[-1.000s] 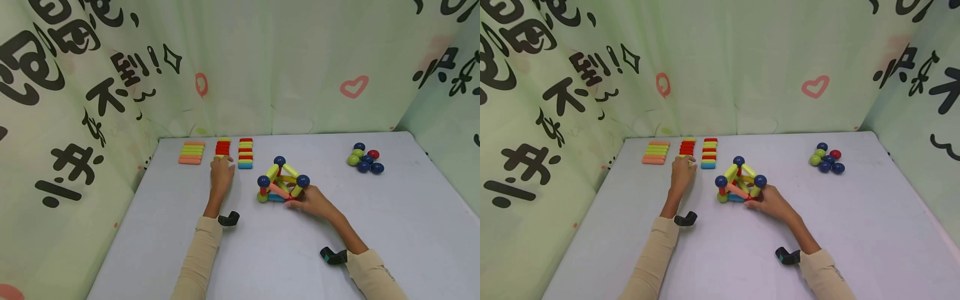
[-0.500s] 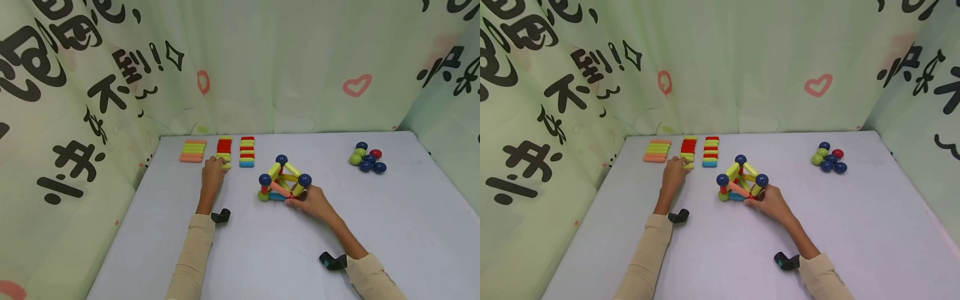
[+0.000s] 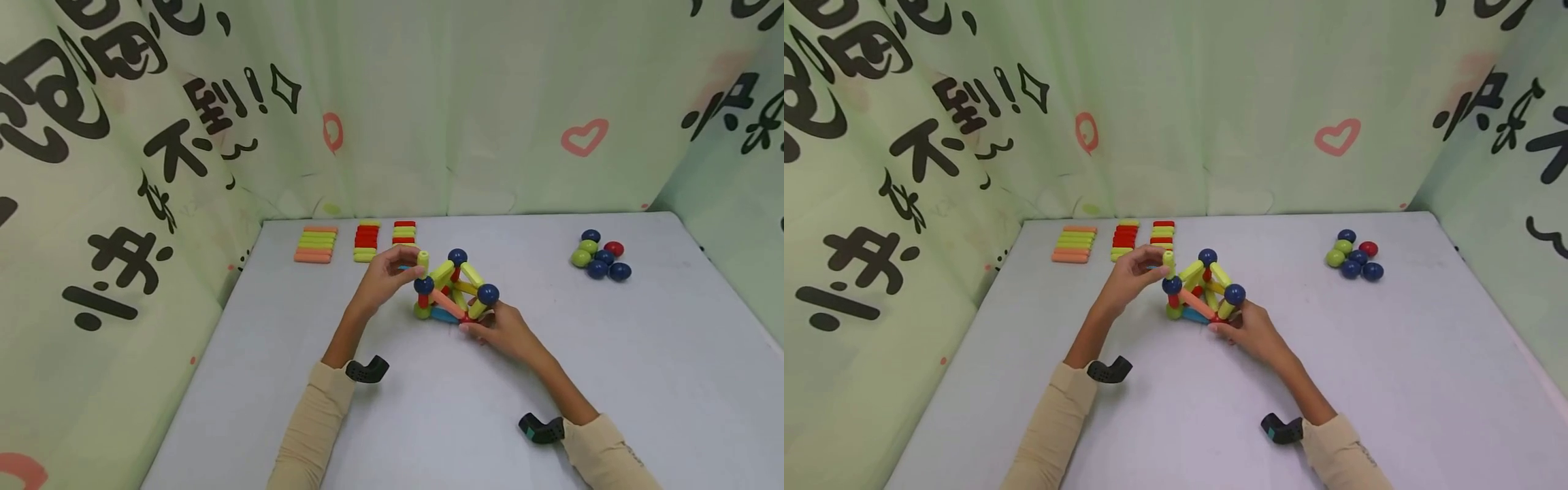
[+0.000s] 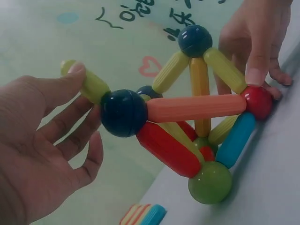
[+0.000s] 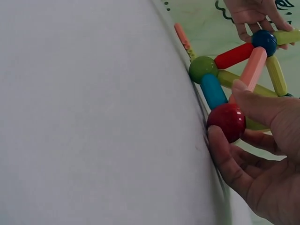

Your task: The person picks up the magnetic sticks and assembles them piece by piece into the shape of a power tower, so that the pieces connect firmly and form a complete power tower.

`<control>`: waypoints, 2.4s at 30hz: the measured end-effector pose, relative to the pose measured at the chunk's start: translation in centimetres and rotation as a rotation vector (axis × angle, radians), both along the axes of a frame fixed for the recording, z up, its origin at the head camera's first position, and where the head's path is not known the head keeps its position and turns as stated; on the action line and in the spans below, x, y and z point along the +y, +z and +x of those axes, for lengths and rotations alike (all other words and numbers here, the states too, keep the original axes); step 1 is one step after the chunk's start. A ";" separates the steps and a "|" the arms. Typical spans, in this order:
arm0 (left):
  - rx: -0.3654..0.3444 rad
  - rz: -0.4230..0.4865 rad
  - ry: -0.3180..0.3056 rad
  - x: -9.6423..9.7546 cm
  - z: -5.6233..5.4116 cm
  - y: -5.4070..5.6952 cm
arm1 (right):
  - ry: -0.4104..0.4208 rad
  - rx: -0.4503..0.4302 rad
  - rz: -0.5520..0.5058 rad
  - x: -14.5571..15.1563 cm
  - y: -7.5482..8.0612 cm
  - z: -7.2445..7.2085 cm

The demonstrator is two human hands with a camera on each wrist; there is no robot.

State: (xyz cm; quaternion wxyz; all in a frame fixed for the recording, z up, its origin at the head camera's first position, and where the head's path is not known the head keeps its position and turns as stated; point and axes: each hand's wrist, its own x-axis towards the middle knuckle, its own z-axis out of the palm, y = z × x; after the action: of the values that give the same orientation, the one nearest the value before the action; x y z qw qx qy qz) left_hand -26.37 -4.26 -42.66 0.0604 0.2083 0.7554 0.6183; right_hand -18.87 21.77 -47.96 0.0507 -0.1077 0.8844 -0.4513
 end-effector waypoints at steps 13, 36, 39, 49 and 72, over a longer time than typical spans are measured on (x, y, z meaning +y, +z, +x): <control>-0.011 -0.140 -0.108 0.0 0.5 -0.7 | -0.088 0.314 0.002 1.0 2.0 1.0; 0.304 -0.604 0.029 3.9 3.2 0.6 | -0.160 0.532 -0.160 -0.9 1.9 0.9; 0.317 -0.614 0.028 3.9 3.2 0.7 | -0.154 0.566 -0.140 -0.9 1.5 0.6; 0.181 -0.400 0.204 1.6 0.7 -0.5 | -0.118 0.239 0.037 0.1 0.4 0.1; 0.179 -0.859 0.333 1.7 -3.5 -5.5 | -0.067 0.124 0.115 -0.4 0.0 -0.6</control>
State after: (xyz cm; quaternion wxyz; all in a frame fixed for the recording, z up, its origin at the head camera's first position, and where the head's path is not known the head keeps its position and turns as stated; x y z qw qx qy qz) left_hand -29.82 -2.54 -48.12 -0.0241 0.0930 0.9683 0.2306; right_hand -19.49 21.35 -48.01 -0.0130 -0.1027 0.9134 -0.3938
